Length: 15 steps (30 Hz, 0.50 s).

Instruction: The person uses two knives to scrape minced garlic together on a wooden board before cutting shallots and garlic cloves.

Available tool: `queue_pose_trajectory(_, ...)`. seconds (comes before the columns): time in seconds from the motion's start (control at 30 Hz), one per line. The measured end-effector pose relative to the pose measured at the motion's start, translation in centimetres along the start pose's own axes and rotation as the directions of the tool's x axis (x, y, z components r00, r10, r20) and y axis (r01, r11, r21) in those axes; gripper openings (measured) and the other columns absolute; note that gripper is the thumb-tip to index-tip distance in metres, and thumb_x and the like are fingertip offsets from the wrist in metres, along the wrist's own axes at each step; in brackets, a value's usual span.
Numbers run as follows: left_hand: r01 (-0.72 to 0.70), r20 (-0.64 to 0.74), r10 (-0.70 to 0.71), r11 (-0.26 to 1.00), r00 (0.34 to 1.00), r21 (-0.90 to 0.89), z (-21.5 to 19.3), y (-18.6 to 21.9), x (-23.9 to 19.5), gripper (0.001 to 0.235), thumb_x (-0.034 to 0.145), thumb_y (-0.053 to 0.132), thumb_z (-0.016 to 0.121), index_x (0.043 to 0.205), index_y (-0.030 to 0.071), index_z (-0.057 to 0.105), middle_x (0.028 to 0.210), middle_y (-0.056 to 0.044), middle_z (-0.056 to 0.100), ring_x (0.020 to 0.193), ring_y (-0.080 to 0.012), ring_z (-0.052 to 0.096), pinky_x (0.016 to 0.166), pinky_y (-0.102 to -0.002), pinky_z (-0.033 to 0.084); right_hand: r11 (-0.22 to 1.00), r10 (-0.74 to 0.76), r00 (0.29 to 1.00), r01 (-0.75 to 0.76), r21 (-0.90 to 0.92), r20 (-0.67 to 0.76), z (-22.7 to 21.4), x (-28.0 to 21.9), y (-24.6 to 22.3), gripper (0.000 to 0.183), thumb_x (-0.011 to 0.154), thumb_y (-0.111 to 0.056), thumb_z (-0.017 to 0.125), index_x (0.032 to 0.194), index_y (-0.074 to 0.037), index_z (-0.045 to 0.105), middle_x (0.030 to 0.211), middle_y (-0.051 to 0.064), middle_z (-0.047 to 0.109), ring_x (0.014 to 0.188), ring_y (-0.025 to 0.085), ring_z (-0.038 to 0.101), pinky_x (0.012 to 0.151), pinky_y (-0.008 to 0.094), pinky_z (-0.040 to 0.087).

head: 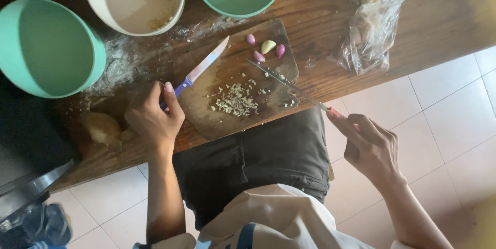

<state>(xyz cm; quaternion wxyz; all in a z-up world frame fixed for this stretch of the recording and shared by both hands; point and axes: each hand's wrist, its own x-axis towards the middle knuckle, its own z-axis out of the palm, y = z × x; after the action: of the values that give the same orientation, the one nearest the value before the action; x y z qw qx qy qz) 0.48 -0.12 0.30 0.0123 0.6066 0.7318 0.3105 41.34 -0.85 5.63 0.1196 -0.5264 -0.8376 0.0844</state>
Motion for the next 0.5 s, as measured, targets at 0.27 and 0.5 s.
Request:
queue_pose_trajectory(0.27, 0.022, 0.010, -0.022, 1.000, 1.000, -0.019, -0.1, 0.0, 0.2, 0.036, 0.107, 0.023, 0.060, 0.075, 0.007, 0.057, 0.064, -0.010, 0.056, 0.055, -0.0324, 0.055, 0.054, -0.039, 0.041, 0.999, -0.050, 0.999, 0.050, -0.014, 0.003, -0.3, 1.2, 0.3, 0.074, 0.069, 0.012, 0.064, 0.132, -0.025, 0.071, 0.098, 0.002, 0.065, 0.080, 0.019, 0.070, 0.064, 0.036, 0.056)
queue_pose_trajectory(0.5, -0.006, 0.012, 0.006, 1.000, 1.000, -0.013, -0.4, 0.4, 0.7, 0.037, 0.108, 0.023, 0.059, 0.074, 0.007, 0.056, 0.064, -0.010, 0.055, 0.054, -0.0316, 0.054, 0.053, -0.039, 0.039, 0.998, -0.058, 0.998, 0.058, -0.011, 0.000, -0.1, 1.5, 1.7, 0.072, 0.069, 0.012, 0.064, 0.131, -0.026, 0.072, 0.096, 0.001, 0.065, 0.077, 0.019, 0.068, 0.063, 0.036, 0.056)
